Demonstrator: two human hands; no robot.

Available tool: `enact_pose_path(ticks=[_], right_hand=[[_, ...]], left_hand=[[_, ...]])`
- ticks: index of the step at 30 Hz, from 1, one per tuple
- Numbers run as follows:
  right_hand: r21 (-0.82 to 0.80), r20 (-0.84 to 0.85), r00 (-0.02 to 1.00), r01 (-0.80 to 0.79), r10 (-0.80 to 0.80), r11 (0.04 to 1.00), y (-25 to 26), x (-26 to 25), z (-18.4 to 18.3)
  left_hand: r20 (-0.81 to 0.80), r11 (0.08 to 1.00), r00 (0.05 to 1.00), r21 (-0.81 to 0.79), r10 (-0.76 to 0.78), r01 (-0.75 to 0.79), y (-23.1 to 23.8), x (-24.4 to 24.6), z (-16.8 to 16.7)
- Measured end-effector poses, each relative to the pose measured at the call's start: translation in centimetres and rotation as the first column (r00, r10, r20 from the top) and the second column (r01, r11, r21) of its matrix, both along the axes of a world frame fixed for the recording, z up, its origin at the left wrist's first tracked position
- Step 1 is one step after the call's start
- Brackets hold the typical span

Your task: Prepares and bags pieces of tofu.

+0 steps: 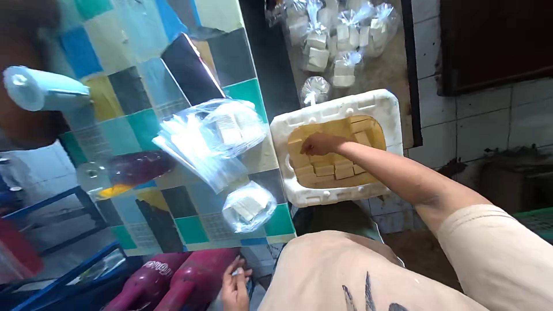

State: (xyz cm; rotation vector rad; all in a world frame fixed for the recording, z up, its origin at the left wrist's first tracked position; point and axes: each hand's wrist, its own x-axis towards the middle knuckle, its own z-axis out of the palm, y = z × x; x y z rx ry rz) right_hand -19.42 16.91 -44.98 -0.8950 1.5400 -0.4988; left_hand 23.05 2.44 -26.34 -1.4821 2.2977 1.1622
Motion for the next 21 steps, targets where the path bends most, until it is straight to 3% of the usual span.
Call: enact_pose_path(ticks=[3, 7, 13, 21], right_hand=[[-0.074, 0.046, 0.993, -0.105, 0.109, 0.992, -0.6, 1.5, -1.8], [-0.075, 0.053, 0.975, -0.213, 0.217, 0.974, -0.6, 4.2, -2.3], [0.079, -0.032, 0.996, -0.079, 0.082, 0.994, 0.5, 8.4, -0.2], [0.226, -0.027, 0.995, -0.086, 0.094, 0.97, 0.3, 9.6, 1.5]], left_hand=[[0.182, 0.993, 0.981, 0.078, 0.075, -0.09, 2.9, -0.1, 0.4], [0.252, 0.964, 0.954, 0.164, 0.164, -0.209, 5.8, -1.3, 0.2], [0.221, 0.918, 0.925, 0.186, 0.309, -0.351, 7.8, -4.1, -0.4], [0.232, 0.894, 0.896, 0.156, 0.38, -0.42, 9.1, -4.3, 0.2]])
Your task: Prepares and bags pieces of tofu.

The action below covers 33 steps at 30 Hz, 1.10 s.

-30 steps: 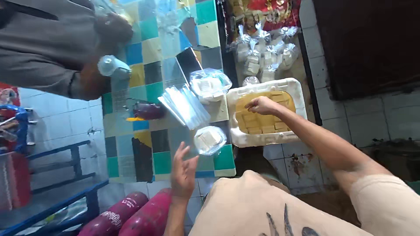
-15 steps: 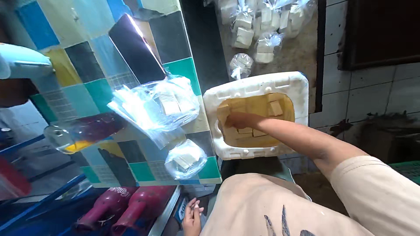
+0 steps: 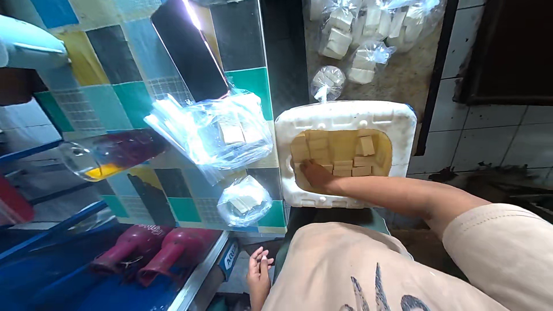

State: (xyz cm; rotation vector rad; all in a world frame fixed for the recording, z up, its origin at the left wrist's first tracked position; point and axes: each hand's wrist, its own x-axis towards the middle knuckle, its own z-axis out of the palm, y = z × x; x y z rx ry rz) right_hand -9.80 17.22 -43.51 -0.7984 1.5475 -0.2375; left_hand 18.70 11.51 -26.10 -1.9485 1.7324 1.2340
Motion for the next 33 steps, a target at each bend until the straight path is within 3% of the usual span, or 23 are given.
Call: enact_pose_path(ticks=[4, 10, 15, 22, 29, 33], right_hand=[[0.027, 0.031, 0.988, 0.147, -0.148, 0.989, 0.1, 0.2, -0.1], [0.103, -0.024, 0.985, 0.174, -0.172, 0.979, -1.5, -0.6, 0.1], [0.126, 0.069, 0.991, 0.106, -0.116, 0.986, -2.2, -1.5, -2.0], [0.144, 0.102, 0.994, 0.017, -0.032, 0.989, -2.4, -2.4, -1.0], [0.001, 0.127, 0.991, -0.037, 0.036, 0.999, -1.8, -1.7, -2.2], [-0.017, 0.091, 0.995, -0.028, 0.029, 0.999, -1.3, -1.1, -2.8]], left_hand=[[-0.001, 1.0, 1.0, 0.006, -0.018, 0.018, 0.5, 0.5, -0.1], [-0.005, 0.999, 0.999, 0.005, 0.036, -0.036, 1.1, 0.2, 0.0], [0.019, 0.999, 0.998, -0.002, 0.052, -0.052, 1.5, 0.4, 0.2], [0.021, 0.999, 0.999, -0.016, 0.045, -0.045, 1.9, 0.5, 0.3], [-0.01, 0.998, 0.998, -0.027, 0.061, -0.062, 1.8, 1.0, -0.1], [-0.083, 0.994, 0.996, -0.107, -0.037, 0.028, 1.2, 2.3, -1.0]])
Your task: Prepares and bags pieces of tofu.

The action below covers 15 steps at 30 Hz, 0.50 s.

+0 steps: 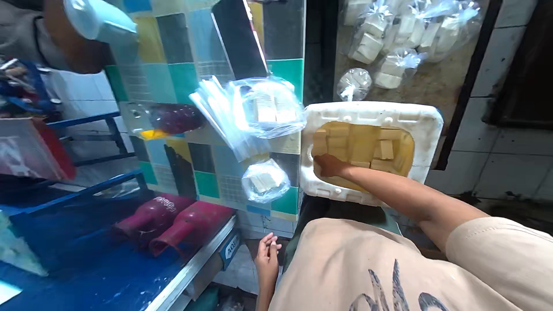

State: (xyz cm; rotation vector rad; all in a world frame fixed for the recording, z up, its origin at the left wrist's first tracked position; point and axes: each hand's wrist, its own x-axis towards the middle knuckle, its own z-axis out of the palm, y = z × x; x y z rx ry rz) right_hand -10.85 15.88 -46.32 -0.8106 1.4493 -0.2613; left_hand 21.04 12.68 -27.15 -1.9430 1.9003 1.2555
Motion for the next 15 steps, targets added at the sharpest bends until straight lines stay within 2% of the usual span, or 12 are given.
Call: enact_pose_path(ticks=[3, 5, 7, 9, 11, 15], right_hand=[[-0.003, -0.007, 0.999, 0.036, -0.036, 0.999, 0.4, -1.5, -0.1], [-0.028, 0.021, 0.979, 0.204, -0.203, 0.979, 1.2, -3.1, 0.1], [0.035, 0.116, 0.887, 0.447, -0.447, 0.894, 2.2, -4.7, 2.0], [0.162, 0.271, 0.695, 0.649, -0.666, 0.743, 3.4, -5.9, 5.3], [0.22, 0.396, 0.542, 0.728, -0.741, 0.649, 4.4, -6.7, 8.3], [0.112, 0.52, 0.473, 0.788, -0.711, 0.606, 5.0, -6.2, 13.5]], left_hand=[[-0.069, 0.991, 0.992, -0.096, -0.104, 0.098, -1.6, -1.9, 0.7], [-0.148, 0.962, 0.973, -0.235, -0.178, 0.14, -3.1, -4.2, 1.1], [-0.232, 0.915, 0.94, -0.374, -0.25, 0.151, -4.6, -6.9, 1.4], [-0.266, 0.876, 0.921, -0.463, -0.284, 0.136, -5.9, -9.7, 1.4], [-0.267, 0.862, 0.915, -0.487, -0.302, 0.143, -7.0, -11.6, 1.2], [-0.257, 0.913, 0.92, -0.36, -0.297, 0.194, -8.3, -12.8, 1.4]])
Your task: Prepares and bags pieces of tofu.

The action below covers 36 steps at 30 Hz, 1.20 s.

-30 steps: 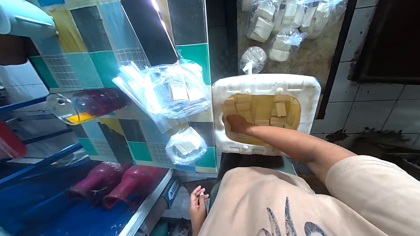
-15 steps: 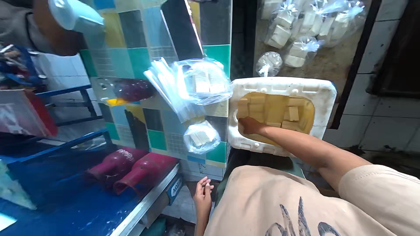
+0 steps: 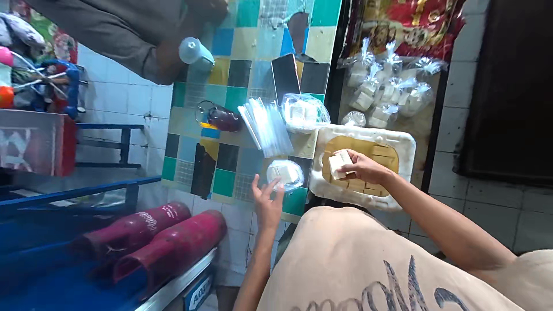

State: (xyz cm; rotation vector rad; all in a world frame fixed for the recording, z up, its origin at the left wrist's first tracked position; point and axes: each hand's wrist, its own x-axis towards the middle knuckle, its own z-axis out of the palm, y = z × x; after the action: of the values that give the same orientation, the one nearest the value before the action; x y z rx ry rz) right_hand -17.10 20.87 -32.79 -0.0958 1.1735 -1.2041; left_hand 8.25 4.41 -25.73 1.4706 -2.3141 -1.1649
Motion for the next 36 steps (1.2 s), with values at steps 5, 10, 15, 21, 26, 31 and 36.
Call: enact_pose_path(ticks=[5, 10, 15, 21, 26, 31, 36], right_hand=[[-0.135, 0.033, 0.989, 0.145, -0.142, 0.98, -2.8, 4.0, 4.2], [-0.161, -0.22, 0.968, 0.083, -0.118, 0.983, -7.9, 10.0, 5.0], [0.055, -0.822, 0.563, -0.067, 0.083, 0.996, -10.6, 13.1, 4.2], [0.271, -0.746, 0.618, -0.06, 0.249, 0.961, -13.7, 13.6, 5.5], [0.38, -0.603, 0.727, -0.099, 0.327, 0.92, -15.1, 14.3, 6.5], [0.443, -0.593, 0.715, -0.096, 0.372, 0.891, -14.8, 15.2, 6.7], [0.291, -0.821, 0.493, -0.075, 0.289, 0.954, -12.2, 16.5, 7.6]], left_hand=[[0.13, 0.993, 0.985, 0.038, -0.114, 0.11, -1.9, -0.1, -0.2], [0.125, 0.976, 0.968, 0.031, -0.216, 0.214, -3.8, -0.7, -1.0], [-0.003, 0.955, 0.955, 0.011, -0.295, 0.295, -4.5, 0.4, -0.5], [-0.013, 0.915, 0.917, 0.058, -0.4, 0.4, -5.5, 0.9, -0.3], [-0.04, 0.911, 0.914, 0.076, -0.404, 0.406, -5.8, 1.3, -0.2], [-0.026, 0.903, 0.909, 0.106, -0.415, 0.416, -5.9, 1.4, -0.2], [0.002, 0.906, 0.915, 0.138, -0.404, 0.399, -5.5, 1.3, -0.7]])
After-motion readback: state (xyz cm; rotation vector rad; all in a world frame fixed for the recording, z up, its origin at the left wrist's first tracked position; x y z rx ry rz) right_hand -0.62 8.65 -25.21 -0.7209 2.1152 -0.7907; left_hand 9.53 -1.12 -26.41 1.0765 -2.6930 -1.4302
